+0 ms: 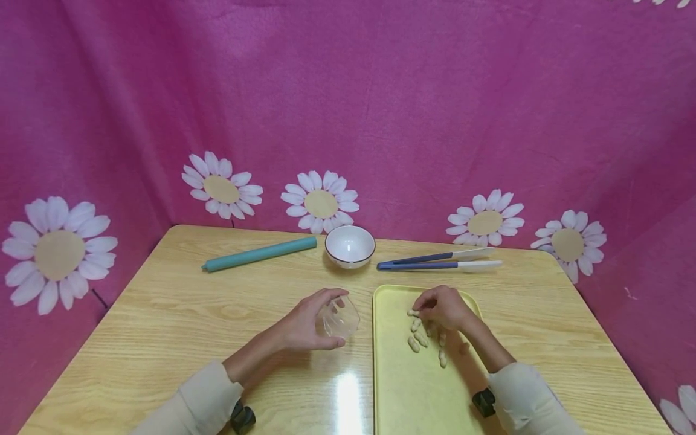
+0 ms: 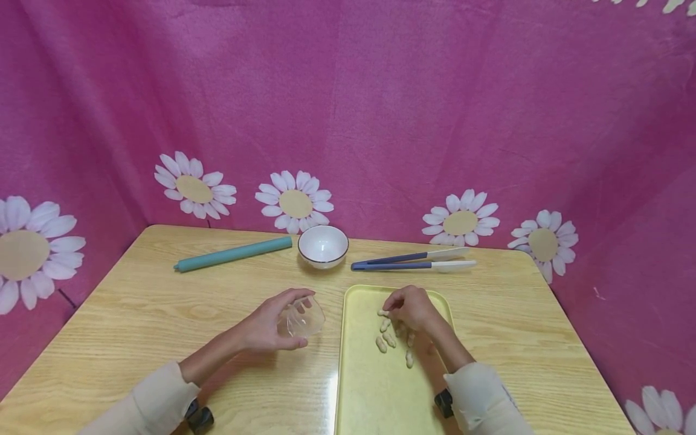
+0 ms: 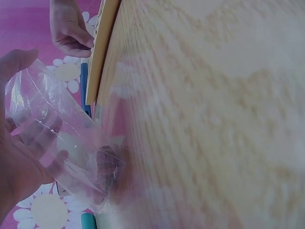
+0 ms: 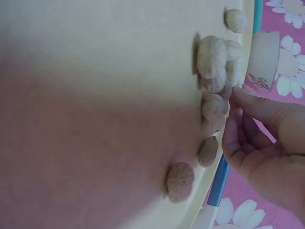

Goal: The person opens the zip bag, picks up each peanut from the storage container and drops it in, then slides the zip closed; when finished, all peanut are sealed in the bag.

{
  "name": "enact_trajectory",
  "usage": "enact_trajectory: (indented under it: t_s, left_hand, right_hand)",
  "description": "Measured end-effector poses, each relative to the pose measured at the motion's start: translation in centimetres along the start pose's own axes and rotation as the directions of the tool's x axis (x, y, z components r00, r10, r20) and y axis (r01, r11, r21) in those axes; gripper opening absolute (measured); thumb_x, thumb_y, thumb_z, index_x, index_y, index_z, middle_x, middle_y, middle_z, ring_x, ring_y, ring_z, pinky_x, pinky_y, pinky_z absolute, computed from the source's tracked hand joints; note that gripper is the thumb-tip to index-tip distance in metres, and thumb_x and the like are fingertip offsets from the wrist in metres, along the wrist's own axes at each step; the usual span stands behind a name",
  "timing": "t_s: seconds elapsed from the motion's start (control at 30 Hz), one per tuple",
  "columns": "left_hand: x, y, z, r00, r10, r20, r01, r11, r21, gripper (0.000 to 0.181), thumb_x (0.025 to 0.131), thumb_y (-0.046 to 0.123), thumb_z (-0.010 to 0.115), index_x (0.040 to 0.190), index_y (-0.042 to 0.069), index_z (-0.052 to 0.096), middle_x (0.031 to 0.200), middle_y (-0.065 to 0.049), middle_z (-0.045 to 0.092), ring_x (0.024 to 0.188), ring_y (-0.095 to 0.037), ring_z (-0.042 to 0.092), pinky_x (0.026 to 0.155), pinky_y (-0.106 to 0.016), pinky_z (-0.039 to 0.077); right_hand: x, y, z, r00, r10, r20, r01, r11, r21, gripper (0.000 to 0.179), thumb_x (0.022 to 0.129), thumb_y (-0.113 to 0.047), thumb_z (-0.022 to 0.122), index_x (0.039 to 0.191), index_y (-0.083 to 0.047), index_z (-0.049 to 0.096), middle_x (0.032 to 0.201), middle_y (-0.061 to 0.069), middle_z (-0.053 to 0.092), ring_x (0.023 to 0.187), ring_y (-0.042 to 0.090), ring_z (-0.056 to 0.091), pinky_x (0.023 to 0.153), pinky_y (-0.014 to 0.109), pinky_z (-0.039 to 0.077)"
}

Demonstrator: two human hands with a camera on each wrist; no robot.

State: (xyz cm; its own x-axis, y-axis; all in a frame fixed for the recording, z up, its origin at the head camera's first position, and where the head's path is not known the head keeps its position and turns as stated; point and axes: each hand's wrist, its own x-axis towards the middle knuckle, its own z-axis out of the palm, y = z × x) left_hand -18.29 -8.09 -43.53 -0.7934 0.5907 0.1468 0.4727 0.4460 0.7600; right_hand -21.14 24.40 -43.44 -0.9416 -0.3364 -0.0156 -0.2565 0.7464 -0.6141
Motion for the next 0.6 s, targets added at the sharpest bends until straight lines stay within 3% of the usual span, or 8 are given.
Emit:
enact_trajectory:
  t_s: [0.2, 0.3, 0.6]
  left_hand:
    - [0.0, 0.1, 0.1, 1.0, -0.016, 0.01, 0.016, 1.0, -0.005, 0.08, 0.071, 0.029, 0.08, 0.14, 0.017, 0.041, 0.121, -0.001, 0.056, 0.112, -0.015, 0.052, 0.099, -0.042, 0.043]
    - [0.0, 0.1, 0.1, 1.0, -0.014, 0.011, 0.014, 1.0, -0.004, 0.08, 0.071, 0.03, 0.08, 0.14, 0.017, 0.041, 0.121, 0.0, 0.056, 0.111, -0.015, 0.052, 0.098, -0.042, 0.043]
    - [0.1, 0.3, 0.0, 1.0, 0.013, 0.004, -0.013, 1.0, 0.006, 0.079, 0.072, 0.029, 0.079, 0.139, 0.014, 0.041, 0.12, -0.002, 0.057, 0.108, -0.015, 0.054, 0.095, -0.04, 0.045]
  right_hand:
    - [-0.3, -0.6, -0.4, 0.999, -0.02, -0.033, 0.021, 0.999, 0.028, 0.007, 0.083, -0.001, 0.067, 0.086, -0.004, 0.072, 0.081, 0.007, 0.07, 0.072, 0.008, 0.057, 0.064, 0.021, 0.047]
    - [-0.5, -1.4, -0.4, 0.998, -0.041, -0.045, 0.045, 0.995, 0.092, 0.008, 0.085, -0.002, 0.066, 0.088, -0.004, 0.072, 0.085, 0.009, 0.071, 0.075, 0.008, 0.059, 0.066, 0.02, 0.048]
    - [-0.7, -5.3, 0.7, 0.992, -0.106, -0.062, 0.121, 0.934, 0.337, 0.009, 0.084, -0.001, 0.066, 0.092, 0.003, 0.07, 0.089, 0.018, 0.07, 0.075, 0.005, 0.063, 0.068, 0.019, 0.053]
